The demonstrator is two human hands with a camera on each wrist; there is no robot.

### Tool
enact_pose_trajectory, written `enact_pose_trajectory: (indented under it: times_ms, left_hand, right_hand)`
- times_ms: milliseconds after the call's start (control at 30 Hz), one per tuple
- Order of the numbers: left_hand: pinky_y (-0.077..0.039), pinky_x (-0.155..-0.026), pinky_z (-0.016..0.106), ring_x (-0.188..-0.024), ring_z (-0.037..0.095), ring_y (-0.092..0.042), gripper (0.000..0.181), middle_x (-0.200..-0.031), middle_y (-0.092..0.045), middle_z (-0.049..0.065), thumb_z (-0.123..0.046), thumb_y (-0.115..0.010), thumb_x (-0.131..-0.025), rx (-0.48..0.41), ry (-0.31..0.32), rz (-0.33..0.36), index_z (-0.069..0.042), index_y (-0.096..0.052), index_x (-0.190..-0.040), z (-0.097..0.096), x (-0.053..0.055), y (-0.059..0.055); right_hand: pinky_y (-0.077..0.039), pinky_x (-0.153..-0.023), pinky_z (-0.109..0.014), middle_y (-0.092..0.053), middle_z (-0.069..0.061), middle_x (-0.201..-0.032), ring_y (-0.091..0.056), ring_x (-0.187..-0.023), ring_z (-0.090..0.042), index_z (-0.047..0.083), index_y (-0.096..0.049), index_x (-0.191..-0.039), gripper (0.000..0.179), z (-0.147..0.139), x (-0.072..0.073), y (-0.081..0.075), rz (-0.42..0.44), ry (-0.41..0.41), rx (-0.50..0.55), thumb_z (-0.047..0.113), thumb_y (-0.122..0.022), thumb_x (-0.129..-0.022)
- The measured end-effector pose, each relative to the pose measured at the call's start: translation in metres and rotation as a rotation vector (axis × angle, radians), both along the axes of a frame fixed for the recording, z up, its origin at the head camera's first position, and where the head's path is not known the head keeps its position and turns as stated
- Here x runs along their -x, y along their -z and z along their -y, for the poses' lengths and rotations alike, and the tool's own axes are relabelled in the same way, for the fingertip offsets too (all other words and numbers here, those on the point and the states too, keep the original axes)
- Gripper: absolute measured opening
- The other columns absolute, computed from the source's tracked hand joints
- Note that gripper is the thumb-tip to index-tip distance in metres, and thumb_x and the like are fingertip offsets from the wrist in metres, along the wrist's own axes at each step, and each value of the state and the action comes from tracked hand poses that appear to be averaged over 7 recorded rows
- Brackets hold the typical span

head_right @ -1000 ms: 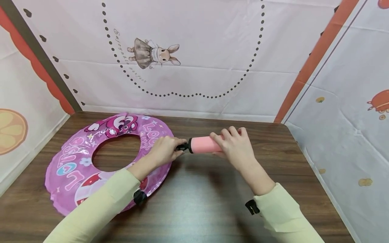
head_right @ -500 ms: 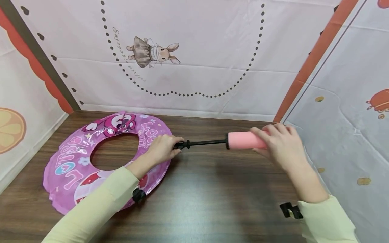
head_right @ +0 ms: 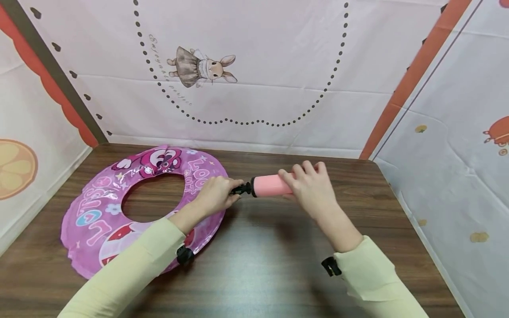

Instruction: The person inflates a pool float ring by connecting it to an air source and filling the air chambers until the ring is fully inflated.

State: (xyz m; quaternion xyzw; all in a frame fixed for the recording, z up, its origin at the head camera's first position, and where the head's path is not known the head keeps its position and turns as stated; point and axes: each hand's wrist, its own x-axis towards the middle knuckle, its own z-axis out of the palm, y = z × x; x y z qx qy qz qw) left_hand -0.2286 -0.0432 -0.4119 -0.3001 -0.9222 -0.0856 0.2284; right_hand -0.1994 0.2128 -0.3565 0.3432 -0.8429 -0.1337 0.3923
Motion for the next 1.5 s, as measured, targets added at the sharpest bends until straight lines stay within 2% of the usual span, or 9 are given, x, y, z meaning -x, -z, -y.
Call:
enact_pose_trajectory:
  times_ms: [233,533,633,767,867,967,1100,1300,1500]
  left_hand:
    - [-0.049,-0.051,0.033,-0.063,0.017,-0.061,0.03,-0.079,-0.07,0.002,-0.025,-0.075,-0.075,-0.002,-0.009,0.051,-0.016,-0.068,-0.103,-0.001,0.001,-0.001]
    - [-0.049,-0.055,0.032,-0.069,0.018,-0.062,0.039,-0.094,-0.07,0.004,-0.029,-0.073,-0.077,0.007,-0.06,0.153,-0.018,-0.065,-0.113,0.0,0.003,-0.002]
    - [-0.05,-0.056,0.033,-0.071,0.02,-0.063,0.039,-0.093,-0.07,0.004,-0.029,-0.073,-0.077,-0.009,-0.071,0.15,-0.019,-0.065,-0.114,0.003,0.005,0.001]
    - [-0.051,-0.056,0.034,-0.07,0.023,-0.064,0.041,-0.089,-0.07,0.006,-0.025,-0.075,-0.076,-0.011,-0.088,0.121,-0.017,-0.063,-0.114,0.009,0.007,0.004]
    - [-0.051,-0.054,0.033,-0.067,0.023,-0.063,0.042,-0.086,-0.069,0.006,-0.021,-0.076,-0.074,0.007,-0.09,0.078,-0.015,-0.063,-0.113,0.012,0.007,0.006]
    - [-0.05,-0.051,0.032,-0.064,0.022,-0.063,0.04,-0.083,-0.07,0.005,-0.02,-0.076,-0.073,0.018,-0.074,0.04,-0.015,-0.064,-0.111,0.013,0.006,0.005]
    - [-0.049,-0.049,0.032,-0.062,0.021,-0.062,0.037,-0.079,-0.069,0.004,-0.02,-0.076,-0.073,0.029,-0.031,-0.003,-0.014,-0.065,-0.108,0.011,0.005,0.004]
    - [-0.05,-0.05,0.033,-0.061,0.022,-0.062,0.032,-0.073,-0.067,0.004,-0.017,-0.077,-0.071,0.027,0.016,-0.055,-0.012,-0.064,-0.1,0.01,0.003,0.006]
    - [-0.05,-0.051,0.034,-0.065,0.021,-0.063,0.033,-0.078,-0.068,0.004,-0.021,-0.076,-0.073,0.019,-0.029,0.004,-0.015,-0.065,-0.103,0.007,0.003,0.005]
  right_hand:
    - [-0.039,-0.065,-0.046,-0.062,-0.008,-0.086,-0.053,-0.081,-0.031,0.019,-0.061,-0.109,0.057,0.005,0.002,0.006,-0.017,-0.024,0.006,0.046,-0.08,-0.063]
    - [-0.04,-0.065,-0.046,-0.065,-0.009,-0.088,-0.055,-0.083,-0.033,0.02,-0.059,-0.114,0.062,-0.042,-0.009,-0.007,0.059,-0.003,0.016,0.045,-0.079,-0.061]
    - [-0.039,-0.065,-0.048,-0.065,-0.01,-0.088,-0.055,-0.083,-0.035,0.019,-0.06,-0.115,0.056,-0.064,-0.015,-0.017,0.062,0.004,0.044,0.059,-0.062,-0.075]
    - [-0.038,-0.065,-0.05,-0.064,-0.011,-0.088,-0.053,-0.083,-0.036,0.019,-0.061,-0.114,0.07,-0.086,-0.024,-0.03,0.033,0.024,0.081,0.07,-0.022,-0.087]
    - [-0.037,-0.064,-0.05,-0.063,-0.012,-0.088,-0.053,-0.081,-0.036,0.018,-0.06,-0.115,0.073,-0.09,-0.027,-0.035,0.019,0.026,0.08,0.068,-0.015,-0.087]
    - [-0.037,-0.063,-0.049,-0.063,-0.012,-0.088,-0.053,-0.082,-0.036,0.018,-0.06,-0.115,0.059,-0.077,-0.022,-0.032,0.018,-0.003,0.059,0.065,-0.039,-0.085]
    - [-0.037,-0.062,-0.047,-0.063,-0.011,-0.086,-0.053,-0.081,-0.035,0.018,-0.061,-0.114,0.055,-0.041,-0.009,-0.017,0.001,-0.044,0.021,0.048,-0.064,-0.068]
    - [-0.038,-0.064,-0.047,-0.062,-0.009,-0.085,-0.052,-0.08,-0.032,0.018,-0.062,-0.111,0.057,-0.002,0.0,0.0,-0.022,-0.037,0.009,0.048,-0.075,-0.065]
    - [-0.04,-0.066,-0.047,-0.062,-0.008,-0.086,-0.053,-0.081,-0.031,0.02,-0.061,-0.11,0.057,0.01,0.003,0.005,-0.026,-0.027,-0.001,0.048,-0.077,-0.065]
